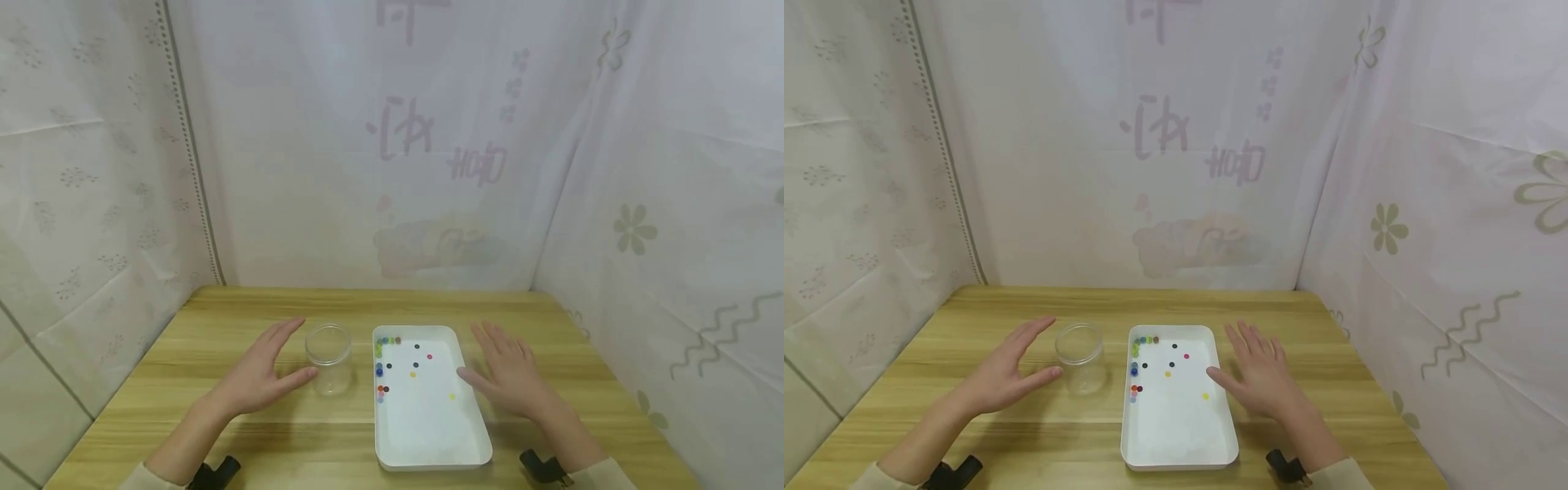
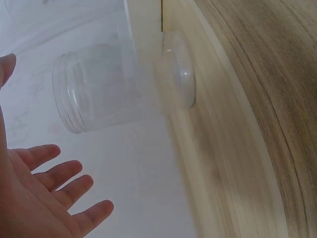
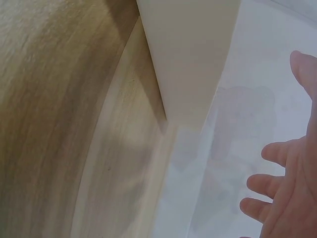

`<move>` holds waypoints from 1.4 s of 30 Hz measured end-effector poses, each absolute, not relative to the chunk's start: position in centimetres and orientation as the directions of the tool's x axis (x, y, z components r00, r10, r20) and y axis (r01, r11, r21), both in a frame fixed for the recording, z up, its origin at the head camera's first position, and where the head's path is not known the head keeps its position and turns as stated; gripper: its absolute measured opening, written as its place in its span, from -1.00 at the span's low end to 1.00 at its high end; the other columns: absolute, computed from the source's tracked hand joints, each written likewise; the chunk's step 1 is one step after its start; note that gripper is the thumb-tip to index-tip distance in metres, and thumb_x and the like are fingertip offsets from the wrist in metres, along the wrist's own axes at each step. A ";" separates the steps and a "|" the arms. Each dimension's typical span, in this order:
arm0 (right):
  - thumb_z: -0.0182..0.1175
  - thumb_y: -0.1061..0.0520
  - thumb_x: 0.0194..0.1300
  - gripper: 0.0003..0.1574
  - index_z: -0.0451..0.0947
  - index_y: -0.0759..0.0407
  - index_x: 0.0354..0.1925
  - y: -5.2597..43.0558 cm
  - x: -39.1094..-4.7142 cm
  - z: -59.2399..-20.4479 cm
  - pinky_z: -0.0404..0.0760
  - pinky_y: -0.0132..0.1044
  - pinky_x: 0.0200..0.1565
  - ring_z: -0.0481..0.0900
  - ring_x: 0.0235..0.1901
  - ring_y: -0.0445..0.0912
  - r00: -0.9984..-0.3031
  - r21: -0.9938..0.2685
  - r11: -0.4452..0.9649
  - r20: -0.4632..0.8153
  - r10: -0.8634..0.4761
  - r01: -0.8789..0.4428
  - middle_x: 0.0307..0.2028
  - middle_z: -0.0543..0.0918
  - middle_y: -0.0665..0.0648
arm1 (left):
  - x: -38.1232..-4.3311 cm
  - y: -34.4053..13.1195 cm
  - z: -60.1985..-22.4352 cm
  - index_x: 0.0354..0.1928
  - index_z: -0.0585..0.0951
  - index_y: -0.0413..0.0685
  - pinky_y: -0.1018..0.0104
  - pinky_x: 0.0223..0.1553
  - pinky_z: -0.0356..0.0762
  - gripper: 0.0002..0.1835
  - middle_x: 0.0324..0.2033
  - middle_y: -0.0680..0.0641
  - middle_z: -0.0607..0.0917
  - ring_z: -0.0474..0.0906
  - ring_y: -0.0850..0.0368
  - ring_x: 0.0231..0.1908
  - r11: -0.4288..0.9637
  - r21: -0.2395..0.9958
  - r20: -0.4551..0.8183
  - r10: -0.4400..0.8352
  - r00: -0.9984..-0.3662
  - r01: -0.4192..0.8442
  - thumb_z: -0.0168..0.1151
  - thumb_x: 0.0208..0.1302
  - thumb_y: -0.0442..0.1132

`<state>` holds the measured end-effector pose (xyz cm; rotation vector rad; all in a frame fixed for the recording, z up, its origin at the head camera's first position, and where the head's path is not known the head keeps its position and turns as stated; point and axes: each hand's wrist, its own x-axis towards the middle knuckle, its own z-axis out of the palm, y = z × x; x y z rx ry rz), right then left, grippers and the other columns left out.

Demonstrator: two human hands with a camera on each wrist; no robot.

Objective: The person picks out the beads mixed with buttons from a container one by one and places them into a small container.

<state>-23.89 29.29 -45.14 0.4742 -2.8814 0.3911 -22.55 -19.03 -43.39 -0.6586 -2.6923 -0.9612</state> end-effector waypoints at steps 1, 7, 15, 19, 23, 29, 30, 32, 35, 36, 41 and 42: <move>0.10 -0.52 0.57 0.18 0.01 0.06 0.78 29.3 -23.9 -45.1 -0.07 0.61 0.54 0.05 0.69 0.43 -0.930 -0.226 0.914 0.233 -0.286 -0.338 0.74 0.10 0.36 | -22.6 -19.0 -43.3 0.69 0.27 -0.09 -0.57 0.41 0.40 -0.02 0.60 -0.34 0.39 0.33 -0.48 0.57 0.689 0.550 0.332 0.339 -0.880 0.472 0.43 0.44 0.24; 0.10 -0.51 0.57 0.18 0.00 0.06 0.78 29.7 -24.2 -45.3 -0.07 0.60 0.55 0.04 0.69 0.43 -0.930 -0.225 0.915 0.235 -0.282 -0.334 0.74 0.10 0.37 | -22.6 -19.0 -42.9 0.69 0.26 -0.06 -0.60 0.39 0.40 -0.01 0.60 -0.36 0.38 0.32 -0.50 0.57 0.694 0.553 0.319 0.335 -0.887 0.461 0.43 0.43 0.25; 0.10 -0.53 0.56 0.19 -0.01 0.04 0.78 30.0 -24.2 -45.5 -0.08 0.59 0.55 0.04 0.69 0.43 -0.934 -0.232 0.917 0.234 -0.272 -0.325 0.74 0.09 0.35 | -22.6 -18.9 -42.9 0.69 0.26 -0.06 -0.59 0.40 0.40 -0.02 0.61 -0.34 0.37 0.31 -0.48 0.58 0.693 0.553 0.316 0.339 -0.886 0.462 0.42 0.44 0.25; 0.10 -0.53 0.56 0.19 0.00 0.05 0.78 30.0 -24.3 -45.5 -0.08 0.59 0.56 0.03 0.70 0.43 -0.935 -0.234 0.917 0.228 -0.272 -0.324 0.74 0.09 0.36 | -22.7 -18.8 -43.1 0.69 0.26 -0.07 -0.58 0.40 0.41 -0.02 0.61 -0.31 0.37 0.32 -0.47 0.58 0.686 0.555 0.321 0.345 -0.882 0.470 0.42 0.44 0.25; 0.10 -0.53 0.56 0.19 -0.01 0.05 0.78 29.9 -24.3 -45.5 -0.08 0.59 0.56 0.03 0.70 0.42 -0.936 -0.234 0.917 0.221 -0.273 -0.323 0.74 0.09 0.36 | -22.9 -18.6 -43.4 0.68 0.28 -0.09 -0.58 0.39 0.42 -0.02 0.60 -0.31 0.39 0.34 -0.46 0.57 0.679 0.554 0.331 0.351 -0.876 0.482 0.44 0.44 0.23; 0.07 -0.53 0.57 0.19 -0.03 0.03 0.79 29.8 -24.0 -45.4 -0.11 0.60 0.56 -0.01 0.71 0.42 -0.939 -0.240 0.918 0.213 -0.269 -0.317 0.75 0.05 0.36 | -23.4 -18.1 -43.7 0.66 0.32 -0.05 -0.56 0.37 0.45 -0.06 0.58 -0.26 0.43 0.37 -0.42 0.55 0.646 0.573 0.347 0.367 -0.863 0.505 0.48 0.42 0.19; 0.07 -0.53 0.58 0.19 -0.04 0.03 0.79 29.8 -23.9 -45.4 -0.11 0.60 0.56 -0.01 0.71 0.42 -0.939 -0.240 0.918 0.214 -0.268 -0.317 0.75 0.05 0.36 | -23.5 -18.0 -43.8 0.66 0.33 -0.05 -0.56 0.38 0.44 -0.07 0.58 -0.25 0.44 0.38 -0.41 0.55 0.636 0.582 0.347 0.370 -0.862 0.508 0.48 0.42 0.18; 0.07 -0.53 0.58 0.18 -0.04 0.03 0.79 29.8 -23.8 -45.3 -0.12 0.61 0.56 -0.02 0.71 0.43 -0.940 -0.243 0.917 0.213 -0.267 -0.316 0.75 0.04 0.35 | -23.6 -17.8 -43.9 0.65 0.33 -0.04 -0.55 0.40 0.44 -0.08 0.57 -0.23 0.45 0.39 -0.40 0.55 0.618 0.602 0.339 0.375 -0.863 0.505 0.48 0.42 0.18; 0.07 -0.53 0.58 0.18 -0.04 0.04 0.79 29.8 -23.6 -45.4 -0.13 0.59 0.57 -0.01 0.71 0.42 -0.941 -0.242 0.919 0.211 -0.265 -0.313 0.75 0.04 0.35 | -23.9 -17.5 -44.2 0.65 0.33 -0.05 -0.50 0.42 0.45 -0.09 0.55 -0.23 0.47 0.41 -0.37 0.54 0.591 0.635 0.325 0.381 -0.866 0.498 0.48 0.43 0.16; 0.07 -0.53 0.58 0.18 -0.03 0.04 0.79 29.8 -23.6 -45.4 -0.13 0.59 0.57 -0.01 0.71 0.41 -0.941 -0.241 0.919 0.210 -0.264 -0.311 0.75 0.05 0.35 | -24.0 -17.3 -44.3 0.65 0.34 -0.07 -0.48 0.42 0.46 -0.09 0.54 -0.24 0.47 0.42 -0.36 0.53 0.582 0.644 0.324 0.381 -0.866 0.497 0.48 0.43 0.15; 0.08 -0.52 0.58 0.17 -0.01 0.03 0.79 29.8 -23.5 -45.4 -0.12 0.58 0.57 0.01 0.71 0.40 -0.941 -0.245 0.919 0.218 -0.259 -0.310 0.75 0.08 0.34 | -25.0 -16.6 -44.4 0.63 0.34 -0.15 -0.37 0.42 0.51 -0.10 0.51 -0.27 0.51 0.44 -0.32 0.52 0.541 0.681 0.329 0.375 -0.867 0.493 0.50 0.42 0.08; 0.08 -0.52 0.58 0.16 0.00 0.03 0.78 29.8 -23.5 -45.4 -0.11 0.58 0.57 0.01 0.71 0.40 -0.940 -0.247 0.918 0.221 -0.259 -0.311 0.74 0.08 0.34 | -25.3 -16.4 -44.4 0.62 0.35 -0.16 -0.35 0.41 0.53 -0.10 0.50 -0.27 0.52 0.44 -0.33 0.52 0.534 0.690 0.328 0.371 -0.869 0.489 0.51 0.41 0.07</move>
